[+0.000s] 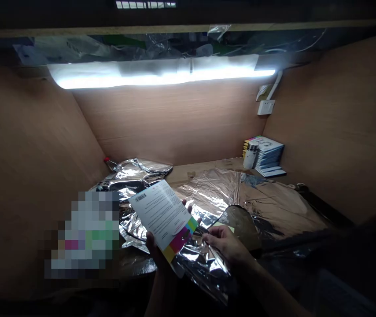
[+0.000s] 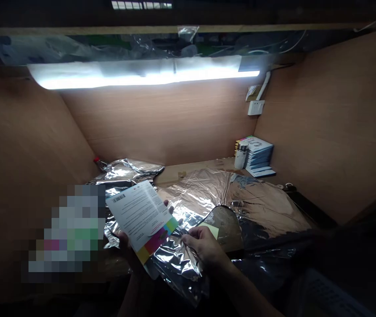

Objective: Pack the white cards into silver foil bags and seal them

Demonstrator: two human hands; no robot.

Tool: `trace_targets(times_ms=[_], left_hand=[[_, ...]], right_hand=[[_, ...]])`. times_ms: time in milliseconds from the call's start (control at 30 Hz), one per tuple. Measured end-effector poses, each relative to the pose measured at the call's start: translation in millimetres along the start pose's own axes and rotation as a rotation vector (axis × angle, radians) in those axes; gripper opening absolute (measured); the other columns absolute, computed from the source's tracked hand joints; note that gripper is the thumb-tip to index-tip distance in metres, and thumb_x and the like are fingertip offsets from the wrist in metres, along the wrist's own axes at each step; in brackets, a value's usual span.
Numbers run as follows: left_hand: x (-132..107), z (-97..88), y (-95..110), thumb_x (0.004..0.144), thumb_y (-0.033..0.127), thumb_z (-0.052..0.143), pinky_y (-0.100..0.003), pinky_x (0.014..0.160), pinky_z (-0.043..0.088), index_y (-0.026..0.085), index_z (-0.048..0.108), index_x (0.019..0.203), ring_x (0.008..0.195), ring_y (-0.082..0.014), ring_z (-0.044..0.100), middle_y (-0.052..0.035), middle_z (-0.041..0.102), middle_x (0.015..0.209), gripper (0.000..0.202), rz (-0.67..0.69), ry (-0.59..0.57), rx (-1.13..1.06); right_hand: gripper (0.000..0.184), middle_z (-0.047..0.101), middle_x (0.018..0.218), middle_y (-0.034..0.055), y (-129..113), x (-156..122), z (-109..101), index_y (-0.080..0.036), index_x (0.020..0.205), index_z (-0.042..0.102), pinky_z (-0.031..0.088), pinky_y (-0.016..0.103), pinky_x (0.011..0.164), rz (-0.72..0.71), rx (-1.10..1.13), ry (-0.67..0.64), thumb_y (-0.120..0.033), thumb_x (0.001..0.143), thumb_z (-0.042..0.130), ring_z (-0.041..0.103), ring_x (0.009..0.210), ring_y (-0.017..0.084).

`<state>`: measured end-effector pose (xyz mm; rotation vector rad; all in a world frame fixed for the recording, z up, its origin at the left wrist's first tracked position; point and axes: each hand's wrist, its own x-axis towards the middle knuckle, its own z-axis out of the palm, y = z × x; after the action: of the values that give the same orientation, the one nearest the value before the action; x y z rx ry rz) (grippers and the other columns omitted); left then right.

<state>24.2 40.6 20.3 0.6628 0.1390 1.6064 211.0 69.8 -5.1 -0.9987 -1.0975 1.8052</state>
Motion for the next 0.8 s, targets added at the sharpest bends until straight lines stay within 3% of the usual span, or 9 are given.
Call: trace_targets(times_ms=[133, 267, 367, 400, 467, 533, 633, 733, 800], left_hand=[[5, 13.4, -16, 0.088, 0.069, 0.057, -0.074, 0.116, 0.035, 0.031, 0.032, 0.162, 0.150, -0.0474, 0.036, -0.0146, 0.043, 0.164, 0.087, 0.043, 0.074, -0.031], [18, 22.5, -25, 0.088, 0.068, 0.056, -0.071, 0.116, 0.038, 0.032, 0.036, 0.160, 0.147, -0.0459, 0.044, -0.0133, 0.051, 0.159, 0.084, 0.111, 0.155, -0.023], [28, 13.4, -19, 0.088, 0.071, 0.057, -0.070, 0.115, 0.037, 0.030, 0.039, 0.159, 0.145, -0.0456, 0.046, -0.0150, 0.055, 0.155, 0.084, 0.143, 0.253, 0.017], [31, 8.1, -16, 0.087, 0.074, 0.056, -0.070, 0.115, 0.037, 0.028, 0.040, 0.159, 0.144, -0.0458, 0.046, -0.0163, 0.056, 0.153, 0.087, 0.138, 0.282, 0.024], [32, -2.3, -12, 0.085, 0.080, 0.055, -0.068, 0.115, 0.037, 0.024, 0.042, 0.158, 0.144, -0.0457, 0.047, -0.0188, 0.057, 0.152, 0.093, 0.082, 0.314, 0.009], [30, -7.9, -13, 0.082, 0.085, 0.055, -0.066, 0.115, 0.039, 0.021, 0.045, 0.156, 0.142, -0.0451, 0.050, -0.0202, 0.059, 0.150, 0.099, -0.005, 0.334, -0.031], [28, -3.9, -24, 0.080, 0.086, 0.056, -0.062, 0.114, 0.043, 0.019, 0.049, 0.153, 0.136, -0.0435, 0.056, -0.0203, 0.062, 0.146, 0.100, -0.116, 0.330, -0.089], [27, 4.6, -37, 0.087, 0.082, 0.051, -0.059, 0.115, 0.043, 0.019, 0.049, 0.154, 0.135, -0.0404, 0.059, -0.0185, 0.063, 0.145, 0.092, -0.220, 0.241, -0.146], [28, 6.1, -40, 0.089, 0.081, 0.049, -0.058, 0.116, 0.043, 0.019, 0.049, 0.154, 0.134, -0.0393, 0.059, -0.0176, 0.063, 0.144, 0.091, -0.243, 0.188, -0.162]], right_hand=[[0.054, 0.064, 0.063, -0.0002, 1, 8, 12, -0.013, 0.076, 0.067, 0.037, 0.025, 0.052, -0.101, -0.062, 0.055, -0.064, 0.071, 0.085, 0.052, 0.053, 0.012], [0.054, 0.064, 0.067, 0.0029, -21, 14, 24, -0.012, 0.077, 0.069, 0.040, 0.027, 0.053, -0.239, -0.307, 0.151, -0.065, 0.087, 0.069, 0.056, 0.060, 0.016], [0.054, 0.074, 0.097, 0.0119, -47, 0, 22, -0.010, 0.108, 0.073, 0.053, 0.034, 0.071, -0.389, -0.621, 0.155, -0.061, 0.096, 0.059, 0.068, 0.086, 0.026], [0.058, 0.072, 0.116, 0.0152, -54, -9, 19, -0.012, 0.125, 0.069, 0.055, 0.039, 0.084, -0.484, -0.754, 0.115, -0.060, 0.094, 0.063, 0.067, 0.104, 0.031], [0.074, 0.055, 0.151, 0.0154, -59, -27, 12, -0.021, 0.151, 0.051, 0.046, 0.049, 0.109, -0.696, -1.041, -0.078, -0.054, 0.089, 0.074, 0.052, 0.136, 0.037], [0.071, 0.044, 0.163, 0.0111, -54, -38, 8, -0.028, 0.159, 0.042, 0.035, 0.053, 0.121, -0.856, -1.281, -0.314, -0.041, 0.095, 0.070, 0.041, 0.148, 0.035], [0.053, 0.049, 0.160, 0.0116, -41, -33, 8, -0.022, 0.158, 0.043, 0.034, 0.048, 0.123, -0.983, -1.470, -0.409, -0.018, 0.105, 0.048, 0.043, 0.148, 0.030], [0.049, 0.064, 0.141, 0.0163, -33, -20, 12, -0.014, 0.153, 0.049, 0.044, 0.044, 0.116, -0.997, -1.526, -0.321, -0.014, 0.104, 0.046, 0.057, 0.134, 0.029], [0.052, 0.065, 0.138, 0.0184, -28, -21, 15, -0.013, 0.155, 0.047, 0.046, 0.046, 0.114, -0.982, -1.537, -0.231, -0.013, 0.103, 0.047, 0.060, 0.129, 0.030]])
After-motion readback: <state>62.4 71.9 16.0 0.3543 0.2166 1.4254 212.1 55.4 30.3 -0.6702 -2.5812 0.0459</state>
